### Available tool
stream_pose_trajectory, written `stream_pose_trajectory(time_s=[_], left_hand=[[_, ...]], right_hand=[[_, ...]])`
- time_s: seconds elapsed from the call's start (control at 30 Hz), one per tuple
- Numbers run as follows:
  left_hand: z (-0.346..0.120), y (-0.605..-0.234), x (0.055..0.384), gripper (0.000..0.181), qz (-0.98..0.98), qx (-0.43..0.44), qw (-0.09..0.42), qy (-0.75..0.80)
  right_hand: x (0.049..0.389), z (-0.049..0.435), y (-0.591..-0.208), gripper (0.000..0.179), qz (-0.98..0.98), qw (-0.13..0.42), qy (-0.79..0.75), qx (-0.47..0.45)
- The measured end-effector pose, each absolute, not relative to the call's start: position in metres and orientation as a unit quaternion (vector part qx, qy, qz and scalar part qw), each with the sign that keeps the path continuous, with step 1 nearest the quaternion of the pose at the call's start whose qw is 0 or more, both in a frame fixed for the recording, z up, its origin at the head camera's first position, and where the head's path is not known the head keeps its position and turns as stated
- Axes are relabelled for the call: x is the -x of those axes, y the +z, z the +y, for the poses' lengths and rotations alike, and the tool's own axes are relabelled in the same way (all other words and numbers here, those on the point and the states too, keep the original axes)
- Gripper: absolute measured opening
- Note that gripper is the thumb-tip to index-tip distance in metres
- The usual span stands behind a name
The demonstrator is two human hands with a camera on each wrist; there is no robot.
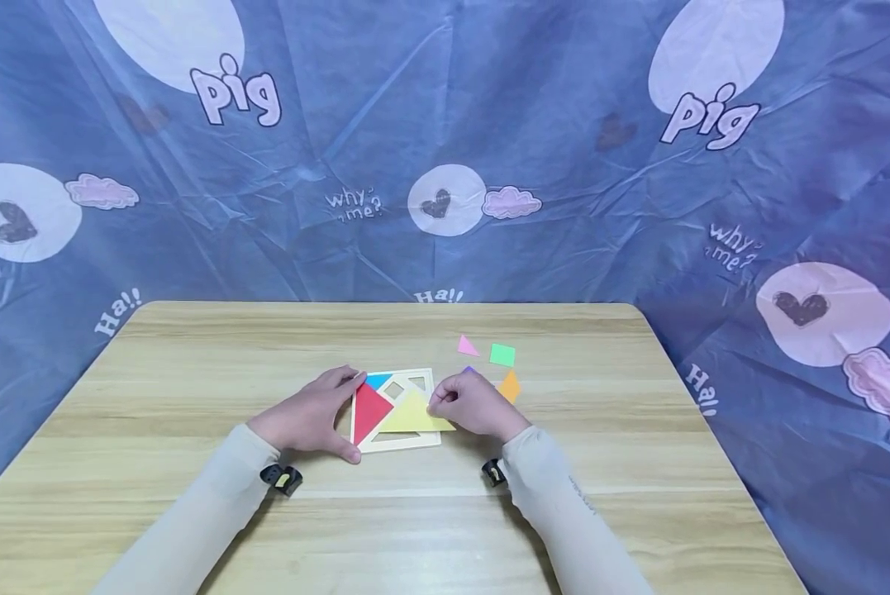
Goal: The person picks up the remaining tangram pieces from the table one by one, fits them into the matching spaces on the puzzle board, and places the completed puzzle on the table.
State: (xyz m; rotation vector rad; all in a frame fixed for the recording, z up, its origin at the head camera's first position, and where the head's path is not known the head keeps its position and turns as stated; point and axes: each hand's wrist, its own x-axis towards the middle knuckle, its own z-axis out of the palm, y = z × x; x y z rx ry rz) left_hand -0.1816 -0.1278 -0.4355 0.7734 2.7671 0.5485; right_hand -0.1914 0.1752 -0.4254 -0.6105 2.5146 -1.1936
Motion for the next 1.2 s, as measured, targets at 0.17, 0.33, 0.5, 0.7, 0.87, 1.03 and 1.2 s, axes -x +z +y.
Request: stream_pose_trajectory(time_s=[0.17, 0.33, 0.5, 0.7, 0.87, 1.03, 1.2], left_hand=[[-0.124, -0.434, 0.179, 0.131, 0.941, -0.264, 0.11, 0.178], [-0.117, -0.435, 0.177, 0.134, 0.937, -0.281, 0.119, 0.169], [-0.113, -0.435, 0.176, 0.135, 0.938, -0.278, 0.129, 0.164], [-0.113, -0.436, 0.177, 0.136, 0.94, -0.266, 0.133, 0.169], [-0.113, -0.436, 0.177, 0.135, 0.942, -0.255, 0.134, 0.175], [-0.114, -0.437, 0.175, 0.133, 0.941, -0.255, 0.133, 0.177], [-0.113, -0.435, 0.174, 0.132, 0.941, -0.255, 0.132, 0.18]], right_hand=[[0.188, 0.169, -0.426, 0.013, 0.89, 0.133, -0.378, 0.216], [0.184, 0.166, -0.426, 0.013, 0.894, 0.136, -0.368, 0.218], [0.181, 0.163, -0.427, 0.013, 0.901, 0.134, -0.343, 0.228], [0.179, 0.158, -0.428, 0.014, 0.909, 0.131, -0.326, 0.223], [0.18, 0.155, -0.429, 0.014, 0.909, 0.135, -0.325, 0.223], [0.18, 0.153, -0.43, 0.014, 0.902, 0.155, -0.333, 0.226], [0.179, 0.153, -0.432, 0.014, 0.901, 0.162, -0.333, 0.225]])
